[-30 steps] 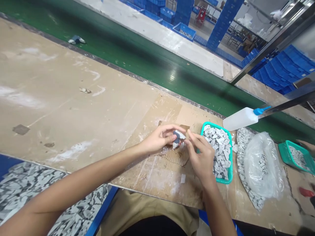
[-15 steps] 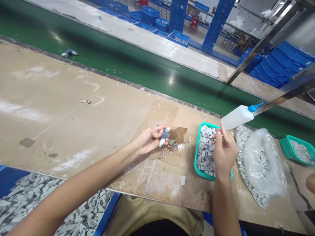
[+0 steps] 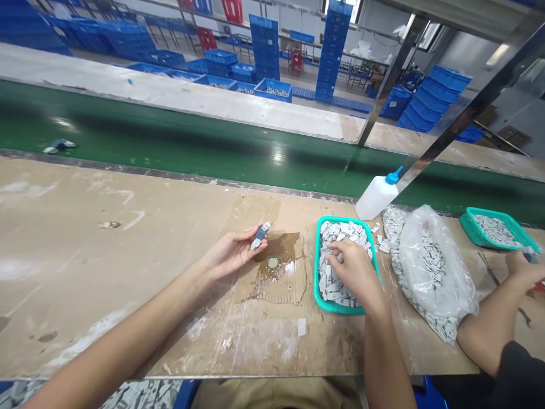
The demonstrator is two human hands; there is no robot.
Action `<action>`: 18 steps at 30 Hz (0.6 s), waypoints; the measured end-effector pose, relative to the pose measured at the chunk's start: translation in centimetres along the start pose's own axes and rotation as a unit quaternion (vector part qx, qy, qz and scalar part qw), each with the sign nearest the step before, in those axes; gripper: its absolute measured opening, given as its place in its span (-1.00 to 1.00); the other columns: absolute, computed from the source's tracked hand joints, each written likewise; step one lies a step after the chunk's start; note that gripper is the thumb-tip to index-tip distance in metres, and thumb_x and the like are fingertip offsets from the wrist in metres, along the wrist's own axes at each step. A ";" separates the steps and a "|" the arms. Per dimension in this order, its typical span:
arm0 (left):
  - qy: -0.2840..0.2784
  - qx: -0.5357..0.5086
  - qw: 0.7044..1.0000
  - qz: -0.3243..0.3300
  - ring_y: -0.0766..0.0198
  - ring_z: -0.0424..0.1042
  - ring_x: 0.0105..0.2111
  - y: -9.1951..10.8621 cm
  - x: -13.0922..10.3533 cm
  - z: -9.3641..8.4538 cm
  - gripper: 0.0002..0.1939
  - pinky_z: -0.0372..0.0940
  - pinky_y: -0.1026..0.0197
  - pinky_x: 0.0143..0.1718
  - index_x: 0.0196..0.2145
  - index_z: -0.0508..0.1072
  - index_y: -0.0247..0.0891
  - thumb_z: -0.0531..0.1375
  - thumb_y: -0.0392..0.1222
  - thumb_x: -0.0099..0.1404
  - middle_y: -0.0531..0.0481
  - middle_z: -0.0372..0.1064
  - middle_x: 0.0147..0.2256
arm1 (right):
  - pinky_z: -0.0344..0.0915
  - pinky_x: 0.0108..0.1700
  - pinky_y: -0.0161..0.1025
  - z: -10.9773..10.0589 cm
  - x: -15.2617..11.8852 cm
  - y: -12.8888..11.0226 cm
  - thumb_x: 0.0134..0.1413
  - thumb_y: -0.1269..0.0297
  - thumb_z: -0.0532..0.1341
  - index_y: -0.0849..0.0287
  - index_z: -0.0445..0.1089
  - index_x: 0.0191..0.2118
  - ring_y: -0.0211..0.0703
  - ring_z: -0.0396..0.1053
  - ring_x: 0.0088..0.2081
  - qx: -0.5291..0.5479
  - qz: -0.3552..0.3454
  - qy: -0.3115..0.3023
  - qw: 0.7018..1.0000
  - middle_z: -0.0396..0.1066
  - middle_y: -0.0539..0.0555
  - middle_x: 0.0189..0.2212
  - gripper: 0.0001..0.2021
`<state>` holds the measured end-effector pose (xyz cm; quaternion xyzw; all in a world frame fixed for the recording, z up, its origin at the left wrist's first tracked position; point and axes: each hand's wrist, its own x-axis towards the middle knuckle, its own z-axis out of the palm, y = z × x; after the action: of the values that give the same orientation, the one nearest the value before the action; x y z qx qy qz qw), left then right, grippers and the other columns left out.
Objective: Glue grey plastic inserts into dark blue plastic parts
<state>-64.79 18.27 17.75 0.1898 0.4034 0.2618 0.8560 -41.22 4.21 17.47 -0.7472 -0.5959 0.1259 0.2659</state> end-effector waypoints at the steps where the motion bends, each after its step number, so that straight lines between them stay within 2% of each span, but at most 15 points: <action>1: 0.009 0.012 1.000 -0.002 0.31 0.52 -0.48 0.4 0.3 0.0 -0.74 0.48 0.38 -0.39 -0.15 0.42 -0.39 -0.02 -0.49 0.34 -0.10 0.46 -0.42 | 0.31 -0.10 -0.14 0.2 -0.2 0.1 0.08 0.37 0.26 0.16 0.53 -0.16 -0.03 0.41 -0.20 -0.009 -0.010 -0.011 1.000 0.46 0.09 -0.32 -0.81; 4: 0.026 0.081 0.996 0.030 0.35 0.49 -0.49 2.0 1.9 0.0 -0.81 0.44 0.41 -0.45 -0.28 0.45 -0.39 0.04 -0.46 0.34 -0.12 0.47 -0.40 | 0.30 -0.04 -0.09 0.5 -0.6 0.2 0.04 0.34 0.33 0.16 0.54 -0.13 0.05 0.38 -0.12 -0.032 -0.042 -0.032 0.998 0.44 0.15 -0.28 -0.77; 6: 0.043 0.181 0.978 0.096 0.38 0.45 -0.50 3.4 3.6 0.0 -0.87 0.39 0.41 -0.49 -0.31 0.48 -0.39 0.11 -0.42 0.31 -0.12 0.48 -0.37 | 0.30 -0.02 -0.07 0.3 -0.8 0.2 0.03 0.36 0.34 0.16 0.53 -0.09 0.06 0.36 -0.11 -0.035 -0.050 -0.043 0.997 0.42 0.16 -0.26 -0.73; 9: 0.113 0.312 0.920 0.208 0.39 0.38 -0.54 6.0 6.8 0.1 -0.95 0.36 0.35 -0.48 -0.33 0.49 -0.39 0.24 -0.34 0.23 -0.08 0.46 -0.42 | 0.30 0.01 -0.07 -0.4 -1.1 0.2 0.02 0.38 0.35 0.17 0.50 -0.09 0.06 0.34 -0.06 -0.009 -0.040 -0.076 0.996 0.41 0.14 -0.21 -0.72; 13: 0.233 0.349 0.854 0.308 0.43 0.29 -0.59 9.6 11.0 0.0 -0.86 0.32 0.31 -0.39 -0.27 0.44 -0.37 0.29 -0.31 0.19 0.09 0.34 -0.56 | 0.30 0.00 -0.13 -1.7 -1.4 0.4 -0.05 0.45 0.39 0.12 0.50 -0.16 0.00 0.33 -0.02 0.037 -0.040 -0.135 0.989 0.39 0.09 -0.15 -0.73; 15: 0.285 0.363 0.821 0.335 0.43 0.30 -0.58 11.1 12.7 -0.1 -0.84 0.30 0.30 -0.37 -0.27 0.44 -0.37 0.29 -0.29 0.19 0.10 0.34 -0.55 | 0.29 0.00 -0.14 -2.0 -1.4 0.5 -0.10 0.47 0.42 0.09 0.50 -0.16 0.00 0.32 -0.02 0.037 -0.042 -0.152 0.987 0.38 0.08 -0.13 -0.68; 18: 0.338 0.389 0.788 0.338 0.33 0.37 -0.54 12.3 14.4 -0.1 -0.81 0.29 0.24 -0.36 -0.30 0.45 -0.38 0.30 -0.22 0.16 0.00 0.42 -0.49 | 0.28 -0.02 -0.14 -2.0 -1.3 0.3 -0.14 0.53 0.43 0.07 0.50 -0.17 -0.02 0.31 -0.04 0.032 -0.036 -0.155 0.987 0.36 0.07 -0.14 -0.64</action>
<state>-60.79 36.62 15.73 0.5306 0.6447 0.4022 0.3755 -40.28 2.41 18.81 -0.6880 -0.6520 0.2492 0.1985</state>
